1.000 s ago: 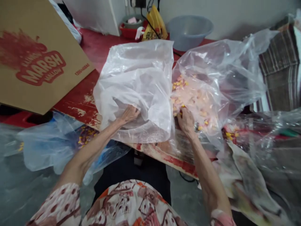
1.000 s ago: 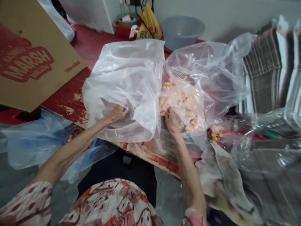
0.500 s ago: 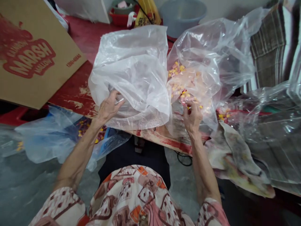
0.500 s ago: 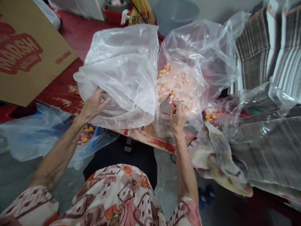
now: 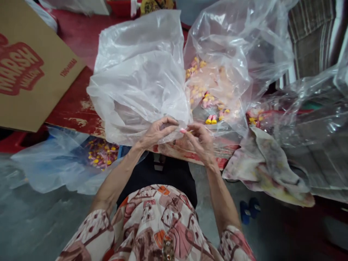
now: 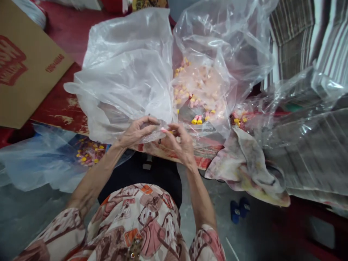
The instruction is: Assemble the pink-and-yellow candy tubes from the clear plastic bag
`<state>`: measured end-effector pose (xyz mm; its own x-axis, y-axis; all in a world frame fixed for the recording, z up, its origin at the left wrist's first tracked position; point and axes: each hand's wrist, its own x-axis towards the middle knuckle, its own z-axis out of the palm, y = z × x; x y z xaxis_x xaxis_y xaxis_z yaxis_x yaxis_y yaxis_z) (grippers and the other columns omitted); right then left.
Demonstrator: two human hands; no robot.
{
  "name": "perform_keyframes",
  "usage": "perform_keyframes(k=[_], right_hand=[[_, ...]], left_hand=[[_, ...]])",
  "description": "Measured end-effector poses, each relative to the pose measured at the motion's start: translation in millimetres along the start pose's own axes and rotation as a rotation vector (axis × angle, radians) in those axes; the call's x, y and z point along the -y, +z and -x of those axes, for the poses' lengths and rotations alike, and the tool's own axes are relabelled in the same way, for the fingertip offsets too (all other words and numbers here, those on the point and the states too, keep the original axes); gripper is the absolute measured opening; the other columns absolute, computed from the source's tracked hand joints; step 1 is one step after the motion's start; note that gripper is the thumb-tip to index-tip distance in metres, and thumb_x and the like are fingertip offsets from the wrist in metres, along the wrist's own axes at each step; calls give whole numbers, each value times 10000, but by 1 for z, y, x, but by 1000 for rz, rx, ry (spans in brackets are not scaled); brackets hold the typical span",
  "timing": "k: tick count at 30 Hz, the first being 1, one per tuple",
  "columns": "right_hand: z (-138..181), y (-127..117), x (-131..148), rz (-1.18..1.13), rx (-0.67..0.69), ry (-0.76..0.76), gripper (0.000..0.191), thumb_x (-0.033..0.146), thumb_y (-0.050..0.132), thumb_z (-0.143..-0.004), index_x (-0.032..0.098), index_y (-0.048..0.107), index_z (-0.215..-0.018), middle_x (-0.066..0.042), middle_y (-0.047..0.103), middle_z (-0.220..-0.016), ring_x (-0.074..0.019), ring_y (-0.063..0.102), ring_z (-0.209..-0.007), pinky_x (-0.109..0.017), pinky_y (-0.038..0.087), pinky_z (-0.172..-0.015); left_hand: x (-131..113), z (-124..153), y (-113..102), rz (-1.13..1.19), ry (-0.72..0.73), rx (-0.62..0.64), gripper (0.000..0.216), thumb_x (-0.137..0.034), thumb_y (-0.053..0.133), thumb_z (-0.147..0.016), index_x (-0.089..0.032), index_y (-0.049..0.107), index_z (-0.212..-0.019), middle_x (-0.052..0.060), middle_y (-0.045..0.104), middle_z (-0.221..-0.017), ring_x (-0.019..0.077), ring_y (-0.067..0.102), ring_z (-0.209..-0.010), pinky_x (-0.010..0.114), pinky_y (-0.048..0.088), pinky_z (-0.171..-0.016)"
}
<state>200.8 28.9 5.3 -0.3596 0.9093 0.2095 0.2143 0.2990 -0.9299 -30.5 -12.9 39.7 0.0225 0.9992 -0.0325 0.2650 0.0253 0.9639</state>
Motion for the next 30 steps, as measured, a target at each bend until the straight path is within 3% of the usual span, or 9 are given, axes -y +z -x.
perform_keyframes(k=[3, 5, 9, 13, 16, 19, 23, 26, 30], right_hand=[[21, 20, 7, -45, 67, 29, 342, 507, 618, -1123, 258, 694, -1344, -45, 761, -1105, -174, 693, -831, -312, 615, -794], [33, 27, 1, 20, 47, -24, 367, 412, 533, -1145, 246, 648, -1452, -98, 741, -1273, -204, 738, -1007, -351, 642, -909], [38, 6, -23, 320, -169, -111, 402, 253, 401, -1135, 224, 681, -1422, -162, 683, -1419, -268, 662, -1352, -453, 568, -1163], [2, -31, -53, 550, -392, 44, 397, 284, 398, -1149, 180, 708, -1373, -175, 724, -1239, -297, 685, -1145, -464, 578, -1036], [-32, -39, -72, 719, -286, 163, 372, 282, 531, -1106, 205, 723, -1416, -176, 718, -1314, -308, 681, -1111, -462, 552, -1004], [-50, -34, -80, 835, -169, 175, 399, 226, 551, -1073, 220, 738, -1425, -172, 720, -1326, -303, 679, -1110, -451, 527, -1004], [-41, -31, -78, 849, -196, 137, 413, 210, 479, -1061, 194, 747, -1375, -182, 716, -1301, -314, 676, -1126, -439, 516, -972], [-26, -34, -79, 785, -273, 48, 367, 242, 481, -1036, 189, 738, -1292, -170, 714, -1228, -321, 682, -1126, -423, 527, -950], [-14, -39, -77, 750, -280, 48, 298, 329, 510, -997, 198, 708, -1178, -147, 721, -1094, -313, 684, -978, -415, 532, -871]], left_hand=[[0, 6, 11, -118, 48, 81, 336, -540, 662, -1072, -214, 708, -1139, 66, 746, -1066, 201, 731, -943, 309, 603, -819], [4, 11, 21, -286, 105, 97, 230, -430, 625, -1091, -210, 683, -1124, 70, 724, -1077, 217, 723, -976, 335, 608, -871], [17, 12, 48, -664, 136, 209, 130, -155, 519, -1043, -202, 638, -1068, 114, 665, -1146, 233, 682, -945, 373, 589, -912], [23, 0, 51, -681, 169, 316, 119, -124, 550, -998, -223, 608, -1028, 85, 651, -1107, 223, 651, -919, 356, 581, -885], [24, -6, 41, -568, 186, 236, 80, -170, 630, -983, -235, 585, -974, 28, 641, -993, 194, 634, -883, 330, 586, -881], [19, -1, 43, -625, 159, 158, 69, -159, 597, -1010, -227, 584, -1005, 41, 650, -1056, 183, 644, -884, 317, 585, -857], [3, 11, 63, -893, 130, 347, 240, -50, 539, -957, -195, 621, -1130, 101, 665, -1198, 230, 692, -986, 331, 573, -836], [-4, 20, 75, -969, 164, 257, 299, -41, 497, -982, -169, 636, -1213, 135, 670, -1252, 254, 710, -1064, 340, 570, -869], [7, 36, 73, -868, 189, 180, 200, -93, 516, -1017, -176, 668, -1119, 112, 704, -1167, 216, 708, -926, 317, 566, -797]])
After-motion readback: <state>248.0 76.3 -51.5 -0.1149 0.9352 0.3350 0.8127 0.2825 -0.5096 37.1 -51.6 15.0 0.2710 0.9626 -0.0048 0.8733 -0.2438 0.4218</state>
